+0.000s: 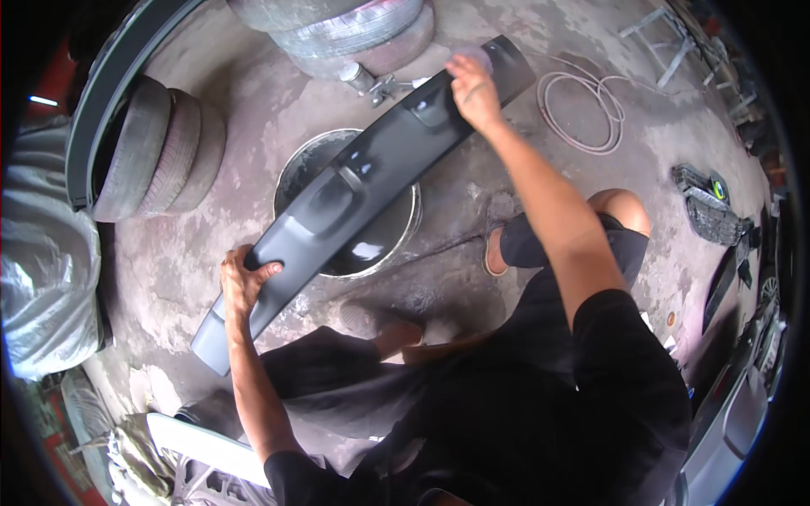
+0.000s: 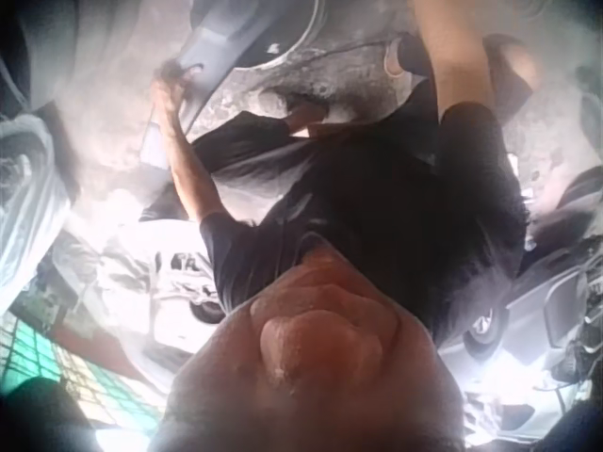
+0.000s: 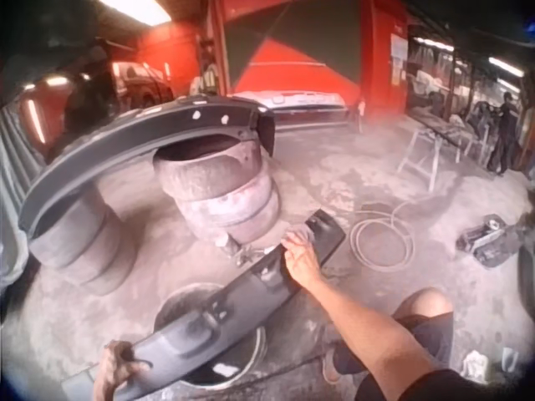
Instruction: The person sits on the floor and wipes a black car bumper with a cloth, cleaning both the front and back surfaces. They then stand up, move the bumper, and walk toward a red car where another person is working.
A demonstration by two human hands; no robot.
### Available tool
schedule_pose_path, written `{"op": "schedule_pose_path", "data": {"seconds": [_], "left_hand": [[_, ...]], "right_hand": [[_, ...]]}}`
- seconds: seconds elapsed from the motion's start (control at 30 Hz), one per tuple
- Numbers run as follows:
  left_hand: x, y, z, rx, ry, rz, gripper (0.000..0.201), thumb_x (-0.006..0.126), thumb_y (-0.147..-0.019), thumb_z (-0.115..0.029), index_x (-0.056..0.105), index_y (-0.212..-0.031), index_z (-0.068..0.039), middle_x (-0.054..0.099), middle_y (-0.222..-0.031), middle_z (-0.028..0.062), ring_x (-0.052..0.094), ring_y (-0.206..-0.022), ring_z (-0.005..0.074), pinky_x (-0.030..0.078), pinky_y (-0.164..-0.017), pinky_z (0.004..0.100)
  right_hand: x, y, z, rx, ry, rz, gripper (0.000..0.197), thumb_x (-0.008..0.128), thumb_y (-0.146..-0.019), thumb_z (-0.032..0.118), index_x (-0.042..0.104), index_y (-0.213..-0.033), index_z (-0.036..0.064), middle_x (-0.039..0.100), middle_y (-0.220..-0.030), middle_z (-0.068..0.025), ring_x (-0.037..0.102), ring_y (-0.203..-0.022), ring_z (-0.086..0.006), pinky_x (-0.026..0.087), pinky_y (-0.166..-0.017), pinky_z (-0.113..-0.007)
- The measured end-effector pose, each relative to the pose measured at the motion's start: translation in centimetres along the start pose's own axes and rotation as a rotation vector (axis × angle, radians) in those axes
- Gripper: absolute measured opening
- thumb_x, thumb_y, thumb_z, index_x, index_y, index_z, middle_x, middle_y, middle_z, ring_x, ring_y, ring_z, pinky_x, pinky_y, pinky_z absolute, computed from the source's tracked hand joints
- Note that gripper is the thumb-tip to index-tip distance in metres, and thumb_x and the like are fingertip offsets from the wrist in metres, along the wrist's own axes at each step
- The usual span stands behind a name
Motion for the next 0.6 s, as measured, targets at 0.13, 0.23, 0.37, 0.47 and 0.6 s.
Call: {"op": "schedule_pose_path", "data": {"seconds": [0.13,0.23,0.37,0.47,0.6], "left_hand": [[0.8,-1.6,1.3,-0.059,0.107,0.121,0.093,0.095,-0.059,-0.053,0.067,-0.124,0.009,0.069,-0.117,0.0274,0.067,-0.11,0.0391,0.053,-0.096,0.0438],[1.4,-2.4,1.9,-0.025,0.12,0.14,0.094,0.095,-0.059,-0.052,0.066,-0.124,0.01,0.068,-0.118,0.0271,0.067,-0.112,0.0382,0.052,-0.098,0.0435],[2.5,-2.5,3.5,-0.087,0.158,0.166,0.094,0.097,-0.057,-0.052,0.067,-0.123,0.009,0.069,-0.114,0.0231,0.068,-0.107,0.035,0.052,-0.094,0.042],[3.6,-2.5,4.3,-0.116,0.313,0.211,0.093,0.096,-0.058,-0.052,0.068,-0.123,0.009,0.069,-0.112,0.0212,0.068,-0.104,0.0332,0.052,-0.094,0.0411],[4.3,-2.5,4.5,-0.156,0.366,0.26,0.091,0.096,-0.06,-0.053,0.069,-0.121,0.009,0.069,-0.108,0.0183,0.068,-0.099,0.0281,0.054,-0.089,0.0385]], "right_hand": [[2.2,7.0,13.2,-0.074,0.007,0.193,0.046,0.054,-0.093,0.022,0.065,-0.135,0.0076,0.058,-0.146,-0.0146,0.046,-0.141,-0.0352,0.031,-0.119,-0.054],[2.0,11.2,22.5,-0.127,-0.206,0.417,0.045,0.05,-0.099,0.022,0.061,-0.138,0.0027,0.043,-0.158,-0.0186,0.034,-0.15,-0.0394,0.017,-0.126,-0.057],[1.6,11.0,22.0,-0.137,-0.171,0.454,0.045,0.051,-0.101,0.023,0.06,-0.142,0.0103,0.04,-0.16,-0.0179,0.034,-0.149,-0.0432,0.017,-0.123,-0.064],[1.8,7.4,13.6,-0.121,-0.01,0.309,0.046,0.05,-0.1,0.031,0.06,-0.142,0.0142,0.048,-0.154,-0.0174,0.039,-0.145,-0.0444,0.021,-0.12,-0.069],[3.2,1.8,0.0,-0.052,0.058,0.343,0.044,0.049,-0.098,0.029,0.063,-0.139,0.0178,0.048,-0.155,-0.0148,0.042,-0.144,-0.0374,0.027,-0.119,-0.062]]}}
Point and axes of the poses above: each hand's wrist, its own y-axis away from the middle knuckle, its own x-axis out of the palm, z = x × y, the point moved 5 cm from there along -y, towards the middle knuckle
